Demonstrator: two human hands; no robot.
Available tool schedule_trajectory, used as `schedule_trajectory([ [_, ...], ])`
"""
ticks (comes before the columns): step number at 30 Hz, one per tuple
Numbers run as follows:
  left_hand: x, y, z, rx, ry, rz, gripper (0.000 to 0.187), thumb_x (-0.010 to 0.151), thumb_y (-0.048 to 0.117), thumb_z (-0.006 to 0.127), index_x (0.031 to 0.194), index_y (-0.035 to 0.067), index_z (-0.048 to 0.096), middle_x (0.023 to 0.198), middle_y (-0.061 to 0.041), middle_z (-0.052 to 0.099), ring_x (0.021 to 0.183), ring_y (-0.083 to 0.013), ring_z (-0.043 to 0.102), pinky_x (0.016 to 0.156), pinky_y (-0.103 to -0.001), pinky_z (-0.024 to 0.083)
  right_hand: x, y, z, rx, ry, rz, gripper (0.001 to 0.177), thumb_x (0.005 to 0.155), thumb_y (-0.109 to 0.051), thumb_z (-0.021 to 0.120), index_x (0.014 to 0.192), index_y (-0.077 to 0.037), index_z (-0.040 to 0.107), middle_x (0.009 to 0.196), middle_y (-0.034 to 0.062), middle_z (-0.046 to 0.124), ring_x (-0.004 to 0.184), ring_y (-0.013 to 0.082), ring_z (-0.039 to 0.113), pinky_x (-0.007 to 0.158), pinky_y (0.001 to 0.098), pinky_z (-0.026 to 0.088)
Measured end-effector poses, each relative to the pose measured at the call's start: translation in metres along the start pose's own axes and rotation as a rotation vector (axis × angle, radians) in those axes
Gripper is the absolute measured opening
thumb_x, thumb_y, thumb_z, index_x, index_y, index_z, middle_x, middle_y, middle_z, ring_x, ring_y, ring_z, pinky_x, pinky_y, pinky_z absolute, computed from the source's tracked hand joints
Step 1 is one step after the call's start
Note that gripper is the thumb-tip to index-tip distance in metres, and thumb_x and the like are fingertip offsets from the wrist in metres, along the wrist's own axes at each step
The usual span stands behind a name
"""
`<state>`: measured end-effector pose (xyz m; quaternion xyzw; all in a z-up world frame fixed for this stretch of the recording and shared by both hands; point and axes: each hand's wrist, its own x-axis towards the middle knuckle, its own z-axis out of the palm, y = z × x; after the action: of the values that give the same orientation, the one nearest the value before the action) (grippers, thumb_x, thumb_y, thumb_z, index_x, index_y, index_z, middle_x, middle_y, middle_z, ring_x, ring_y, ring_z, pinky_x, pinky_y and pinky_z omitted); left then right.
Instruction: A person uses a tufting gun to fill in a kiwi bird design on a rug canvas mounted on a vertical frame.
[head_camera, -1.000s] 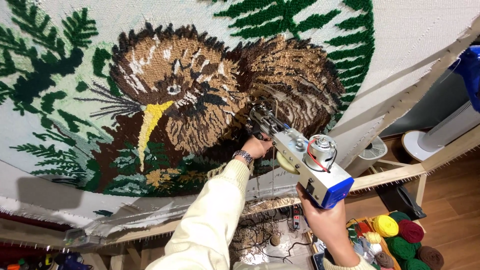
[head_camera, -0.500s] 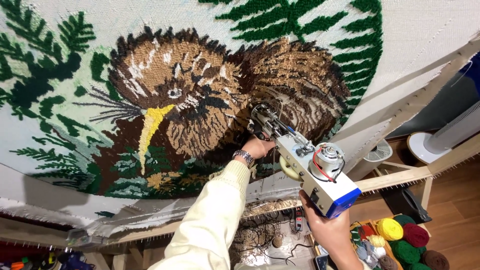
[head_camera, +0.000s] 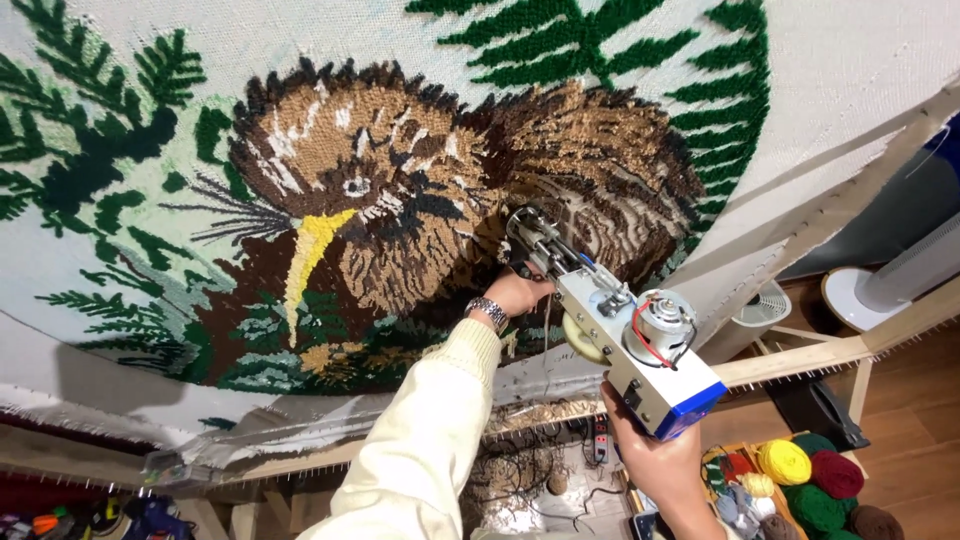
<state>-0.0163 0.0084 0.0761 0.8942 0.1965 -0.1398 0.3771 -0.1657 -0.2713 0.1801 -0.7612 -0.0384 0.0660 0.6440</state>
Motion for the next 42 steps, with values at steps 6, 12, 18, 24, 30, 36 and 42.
schedule_trajectory([
  [6,-0.027,0.005,-0.003,-0.37,-0.011,0.142,0.083,0.081,0.05,0.075,0.148,0.006,0.055,0.14,-0.008,0.067,0.075,-0.0158,0.063,0.081,-0.033,0.053,0.002,-0.003,-0.015,0.06,-0.008,0.115,0.059,0.081,-0.007,0.078,0.137,-0.001,0.061,0.106,0.019,0.07,0.087,0.0274,0.064,0.066,0.0398,0.061],
  [12,-0.071,0.027,-0.005,-0.519,-0.082,0.146,0.036,0.096,0.037,0.072,0.124,0.014,0.079,0.084,0.003,0.067,0.058,-0.0083,0.047,0.057,-0.026,0.044,0.02,0.011,-0.049,0.097,-0.079,0.072,0.041,0.085,0.001,0.076,0.123,0.007,0.061,0.085,0.02,0.063,0.066,0.0276,0.058,0.055,0.0393,0.056],
  [18,-0.11,0.061,-0.01,-0.558,-0.061,0.09,0.035,0.095,0.021,0.072,0.128,0.012,0.075,0.14,0.0,0.072,0.068,-0.0052,0.05,0.056,-0.023,0.042,0.023,0.058,-0.074,0.193,-0.152,-0.234,0.013,0.092,0.0,0.071,0.096,0.005,0.06,0.067,0.0162,0.061,0.053,0.0225,0.055,0.048,0.0333,0.05],
  [24,-0.102,0.06,-0.001,-0.318,-0.021,0.231,0.083,0.07,0.062,0.073,0.134,0.01,0.07,0.148,-0.008,0.064,0.131,-0.0225,0.063,0.111,-0.035,0.05,0.01,0.066,-0.078,0.267,-0.129,-0.237,0.027,0.087,0.003,0.072,0.109,0.006,0.058,0.084,0.0206,0.066,0.058,0.0255,0.056,0.047,0.0367,0.049],
  [30,-0.083,0.035,0.029,-0.713,-0.047,0.095,0.023,0.086,0.012,0.083,0.107,0.007,0.077,0.117,-0.005,0.079,0.106,-0.0149,0.07,0.076,-0.028,0.053,0.004,0.058,-0.063,0.197,-0.123,-0.326,0.022,0.085,0.002,0.074,0.103,0.008,0.062,0.07,0.0165,0.064,0.044,0.02,0.054,0.04,0.0311,0.049],
  [36,-0.064,0.014,0.049,-1.018,-0.185,-0.011,0.062,0.087,-0.025,0.047,0.146,-0.005,0.05,0.131,-0.024,0.071,0.124,-0.0245,0.071,0.08,-0.024,0.06,-0.004,0.055,-0.059,0.098,-0.045,-0.009,0.039,0.083,0.002,0.078,0.12,0.005,0.064,0.077,0.0201,0.069,0.058,0.0266,0.06,0.052,0.0381,0.053],
  [42,-0.07,0.019,0.037,-0.66,-0.044,0.006,0.081,0.074,0.034,0.087,0.144,0.005,0.062,0.12,-0.008,0.07,0.089,-0.0147,0.062,0.076,-0.03,0.053,-0.005,0.031,-0.048,0.021,-0.021,0.088,0.047,0.082,-0.002,0.079,0.126,0.001,0.063,0.09,0.0212,0.072,0.076,0.0308,0.068,0.069,0.0426,0.062],
])
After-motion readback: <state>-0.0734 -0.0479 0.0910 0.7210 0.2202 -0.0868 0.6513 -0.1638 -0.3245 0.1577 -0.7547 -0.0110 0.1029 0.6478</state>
